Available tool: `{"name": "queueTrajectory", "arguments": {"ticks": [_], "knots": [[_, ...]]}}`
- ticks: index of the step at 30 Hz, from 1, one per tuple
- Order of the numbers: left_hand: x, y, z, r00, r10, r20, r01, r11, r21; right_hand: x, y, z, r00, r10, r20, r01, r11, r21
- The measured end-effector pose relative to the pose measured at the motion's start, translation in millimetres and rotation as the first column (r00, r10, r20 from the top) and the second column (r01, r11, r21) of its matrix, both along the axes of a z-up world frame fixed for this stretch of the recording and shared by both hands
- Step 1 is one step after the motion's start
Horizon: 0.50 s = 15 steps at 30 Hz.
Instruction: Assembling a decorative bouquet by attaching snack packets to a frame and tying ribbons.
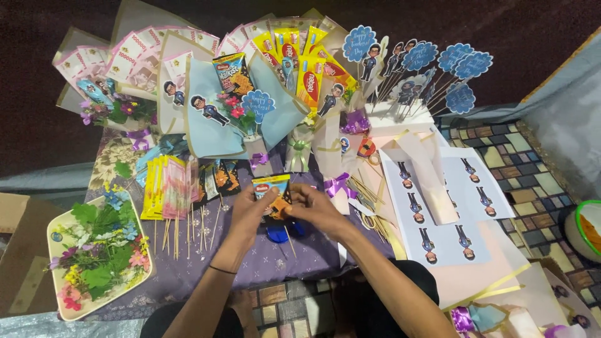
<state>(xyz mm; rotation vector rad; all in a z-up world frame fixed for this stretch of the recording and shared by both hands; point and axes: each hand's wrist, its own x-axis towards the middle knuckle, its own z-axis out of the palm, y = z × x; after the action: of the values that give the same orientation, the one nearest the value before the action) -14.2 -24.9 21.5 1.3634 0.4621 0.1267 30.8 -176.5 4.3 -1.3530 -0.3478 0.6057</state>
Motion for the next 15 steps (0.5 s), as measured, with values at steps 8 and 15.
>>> {"name": "queueTrajectory", "arguments": {"ticks": [8,15], "knots": [[-5,-13,0,0.995,-0.085,0.055,0.079,0.992,0.094,0,4,10,0.990,-0.136,0.028,0.136,0.990,0.026],[-14,-10,-11,0.920,-0.361,-0.153,0.382,0.742,0.551,34,-19,13,0.913,-0.406,-0.035,0.407,0.905,0.124]]}}
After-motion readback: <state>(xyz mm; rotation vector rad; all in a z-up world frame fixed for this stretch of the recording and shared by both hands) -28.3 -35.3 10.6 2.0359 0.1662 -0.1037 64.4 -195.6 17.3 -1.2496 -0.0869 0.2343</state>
